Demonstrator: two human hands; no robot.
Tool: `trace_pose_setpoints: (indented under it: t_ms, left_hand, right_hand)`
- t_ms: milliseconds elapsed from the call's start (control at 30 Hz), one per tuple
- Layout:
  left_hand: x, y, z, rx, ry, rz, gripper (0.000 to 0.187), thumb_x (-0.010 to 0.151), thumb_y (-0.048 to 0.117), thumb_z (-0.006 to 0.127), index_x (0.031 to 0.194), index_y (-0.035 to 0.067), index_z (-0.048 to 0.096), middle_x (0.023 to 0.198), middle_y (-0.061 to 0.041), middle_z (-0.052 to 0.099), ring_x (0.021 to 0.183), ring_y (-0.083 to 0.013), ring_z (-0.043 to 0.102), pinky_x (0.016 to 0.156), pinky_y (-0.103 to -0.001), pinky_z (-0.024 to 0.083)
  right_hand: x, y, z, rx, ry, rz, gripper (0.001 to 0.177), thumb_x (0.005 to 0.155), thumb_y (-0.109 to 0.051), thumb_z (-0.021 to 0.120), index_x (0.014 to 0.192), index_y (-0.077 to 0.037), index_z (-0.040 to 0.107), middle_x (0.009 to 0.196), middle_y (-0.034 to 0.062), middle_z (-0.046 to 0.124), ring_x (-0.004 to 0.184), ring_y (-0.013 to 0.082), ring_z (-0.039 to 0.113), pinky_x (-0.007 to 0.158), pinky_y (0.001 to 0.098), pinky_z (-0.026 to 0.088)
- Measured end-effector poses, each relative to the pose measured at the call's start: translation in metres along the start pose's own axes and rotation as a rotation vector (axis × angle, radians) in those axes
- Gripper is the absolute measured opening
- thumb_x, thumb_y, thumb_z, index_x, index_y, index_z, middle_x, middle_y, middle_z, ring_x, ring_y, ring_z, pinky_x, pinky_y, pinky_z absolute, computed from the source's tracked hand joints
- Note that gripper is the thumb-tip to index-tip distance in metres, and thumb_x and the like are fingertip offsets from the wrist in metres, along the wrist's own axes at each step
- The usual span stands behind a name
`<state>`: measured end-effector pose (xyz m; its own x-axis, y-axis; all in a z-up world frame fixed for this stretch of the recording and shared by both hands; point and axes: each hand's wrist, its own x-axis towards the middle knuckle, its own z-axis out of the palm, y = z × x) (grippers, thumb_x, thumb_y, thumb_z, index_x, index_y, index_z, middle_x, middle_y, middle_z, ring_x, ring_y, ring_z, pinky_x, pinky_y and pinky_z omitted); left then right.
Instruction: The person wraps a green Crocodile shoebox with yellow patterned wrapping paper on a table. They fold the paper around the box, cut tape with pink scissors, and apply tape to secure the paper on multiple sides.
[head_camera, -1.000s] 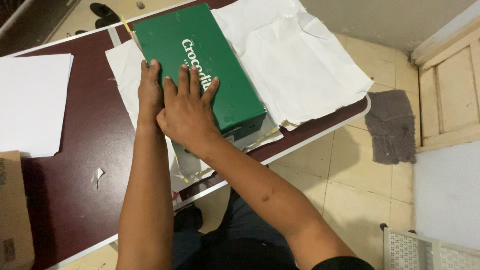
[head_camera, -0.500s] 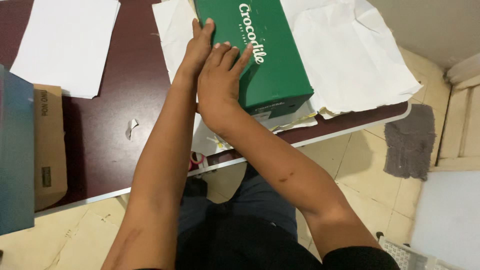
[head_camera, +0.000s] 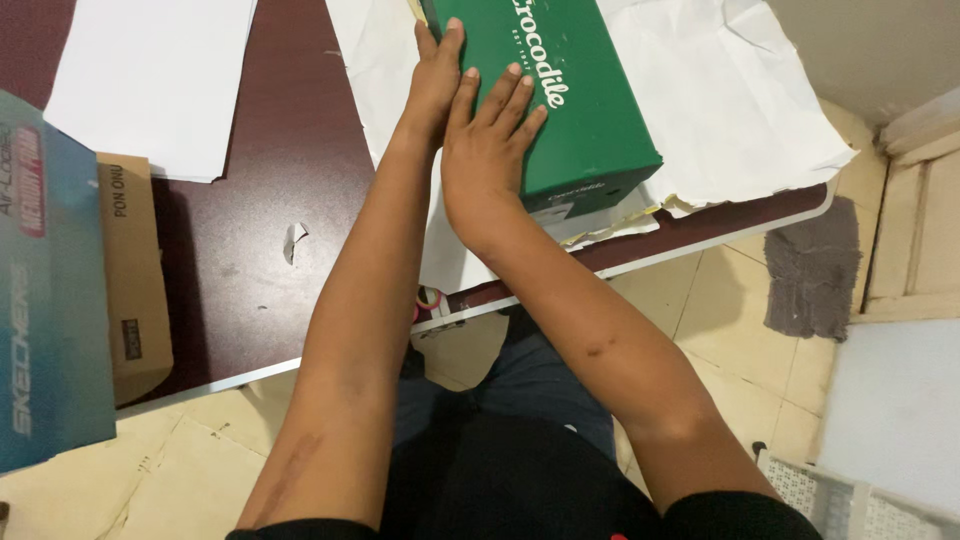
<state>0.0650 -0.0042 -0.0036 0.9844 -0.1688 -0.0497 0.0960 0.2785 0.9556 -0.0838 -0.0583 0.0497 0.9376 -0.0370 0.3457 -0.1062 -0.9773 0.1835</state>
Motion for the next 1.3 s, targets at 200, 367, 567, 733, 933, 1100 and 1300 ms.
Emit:
trace_pose_setpoints:
  t_ms: [200, 367, 567, 733, 933, 1100, 1300]
  left_hand:
    - [-0.012, 0.009, 0.007, 0.003, 0.039, -0.008, 0.094, 0.098, 0.050, 0.049, 0.160, 0.008, -0.008, 0.158, -0.023, 0.039, 0.137, -0.0339, 0.053, 0.109, -0.039, 0.049]
    - [-0.007, -0.004, 0.019, 0.013, 0.192, 0.127, 0.093, 0.099, 0.048, 0.051, 0.160, 0.000, -0.001, 0.164, -0.024, 0.023, 0.147, -0.0354, 0.039, 0.115, -0.040, 0.042]
    - [0.002, -0.031, 0.039, 0.177, 0.465, 0.237, 0.091, 0.102, 0.046, 0.049, 0.159, -0.009, 0.005, 0.169, -0.028, 0.008, 0.159, -0.0380, 0.006, 0.127, -0.041, 0.011]
    - [-0.007, -0.035, 0.057, 0.213, 0.594, 0.293, 0.092, 0.103, 0.046, 0.048, 0.160, -0.010, 0.002, 0.170, -0.029, 0.004, 0.159, -0.0391, 0.002, 0.128, -0.044, 0.008]
    - [-0.035, -0.023, 0.079, 0.147, 0.635, 0.258, 0.094, 0.101, 0.047, 0.048, 0.160, -0.007, -0.002, 0.169, -0.029, -0.003, 0.158, -0.0399, -0.004, 0.125, -0.046, 0.007]
    - [-0.066, -0.016, 0.085, 0.084, 0.551, 0.273, 0.094, 0.099, 0.041, 0.054, 0.159, -0.006, 0.000, 0.166, -0.029, 0.003, 0.156, -0.0415, 0.002, 0.124, -0.046, 0.012]
    - [-0.115, 0.000, 0.070, 0.187, 0.398, 0.224, 0.087, 0.095, 0.033, 0.062, 0.157, -0.006, 0.015, 0.159, -0.029, 0.019, 0.149, -0.0429, 0.023, 0.121, -0.046, 0.025]
  right_hand:
    - [-0.002, 0.017, -0.001, 0.083, 0.042, -0.092, 0.072, 0.097, -0.016, 0.061, 0.158, 0.001, 0.028, 0.155, 0.0416, 0.026, 0.145, 0.0569, 0.026, 0.112, 0.0739, 0.025]
    - [-0.002, 0.044, -0.002, 0.163, 0.016, -0.195, 0.074, 0.095, -0.012, 0.062, 0.160, -0.003, 0.028, 0.157, 0.0380, 0.027, 0.146, 0.0538, 0.027, 0.116, 0.0692, 0.024]
    - [-0.002, 0.086, -0.012, 0.275, -0.011, -0.348, 0.081, 0.091, -0.005, 0.066, 0.163, -0.009, 0.029, 0.161, 0.0329, 0.027, 0.150, 0.0490, 0.025, 0.119, 0.0634, 0.022]
    - [-0.002, 0.116, -0.021, 0.358, -0.062, -0.454, 0.096, 0.081, -0.009, 0.079, 0.162, -0.011, 0.028, 0.162, 0.0306, 0.026, 0.150, 0.0476, 0.024, 0.120, 0.0606, 0.022]
    - [0.002, 0.146, -0.024, 0.374, -0.017, -0.587, 0.100, 0.081, -0.016, 0.085, 0.164, -0.015, 0.030, 0.165, 0.0250, 0.028, 0.152, 0.0426, 0.027, 0.122, 0.0581, 0.024]
    - [0.009, 0.177, -0.025, 0.419, -0.048, -0.676, 0.099, 0.079, -0.016, 0.086, 0.163, -0.018, 0.034, 0.167, 0.0202, 0.029, 0.154, 0.0384, 0.029, 0.125, 0.0536, 0.024]
    - [0.027, 0.216, -0.023, 0.448, -0.120, -0.787, 0.098, 0.078, -0.016, 0.084, 0.163, -0.021, 0.036, 0.169, 0.0154, 0.029, 0.157, 0.0329, 0.027, 0.127, 0.0503, 0.020]
